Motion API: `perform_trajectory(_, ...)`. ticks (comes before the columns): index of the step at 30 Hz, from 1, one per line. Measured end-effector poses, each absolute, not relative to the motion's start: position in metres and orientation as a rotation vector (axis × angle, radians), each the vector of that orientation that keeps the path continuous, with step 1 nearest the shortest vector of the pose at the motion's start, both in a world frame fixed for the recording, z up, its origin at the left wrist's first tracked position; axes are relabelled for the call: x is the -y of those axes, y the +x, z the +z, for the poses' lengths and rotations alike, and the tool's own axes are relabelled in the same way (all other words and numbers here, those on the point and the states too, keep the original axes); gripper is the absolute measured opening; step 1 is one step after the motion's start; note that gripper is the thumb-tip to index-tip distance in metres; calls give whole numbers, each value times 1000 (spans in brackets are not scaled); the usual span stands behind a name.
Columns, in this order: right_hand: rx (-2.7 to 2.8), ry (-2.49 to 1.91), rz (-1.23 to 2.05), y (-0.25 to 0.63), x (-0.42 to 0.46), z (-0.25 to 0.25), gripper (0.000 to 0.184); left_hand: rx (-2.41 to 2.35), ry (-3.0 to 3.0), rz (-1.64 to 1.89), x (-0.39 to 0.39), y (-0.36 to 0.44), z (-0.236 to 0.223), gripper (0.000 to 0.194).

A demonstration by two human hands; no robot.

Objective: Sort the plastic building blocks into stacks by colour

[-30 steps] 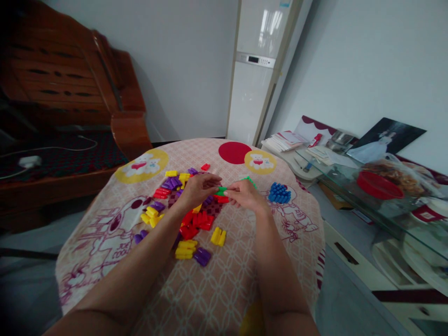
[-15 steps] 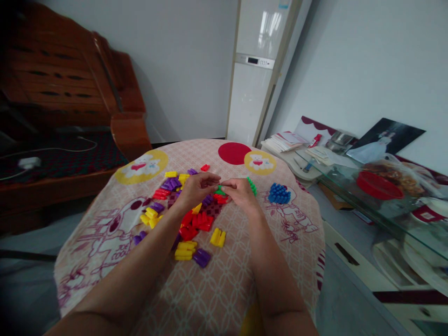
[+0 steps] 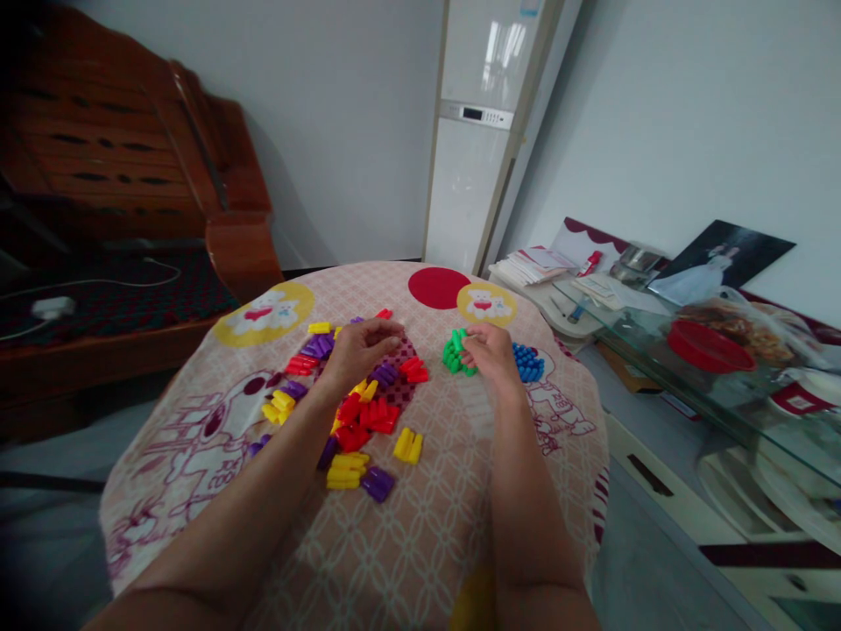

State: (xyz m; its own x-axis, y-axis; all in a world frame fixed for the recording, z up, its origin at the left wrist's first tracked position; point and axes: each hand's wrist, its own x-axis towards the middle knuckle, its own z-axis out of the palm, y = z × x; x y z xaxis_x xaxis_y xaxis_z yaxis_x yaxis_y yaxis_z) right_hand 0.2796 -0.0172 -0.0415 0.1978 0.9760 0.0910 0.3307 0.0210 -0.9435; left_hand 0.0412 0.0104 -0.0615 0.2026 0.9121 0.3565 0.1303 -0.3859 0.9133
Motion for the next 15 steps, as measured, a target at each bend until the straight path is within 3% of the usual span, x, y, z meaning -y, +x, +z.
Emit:
perform_trajectory(6,1128,-1555,584,318,6,-57,50,-1001,1727,1231,-10,42,-61,28)
perform_trajectory(15,921,-1447,455,319,-9,-87,29,-972,1744,1236,-11,43,-63,25)
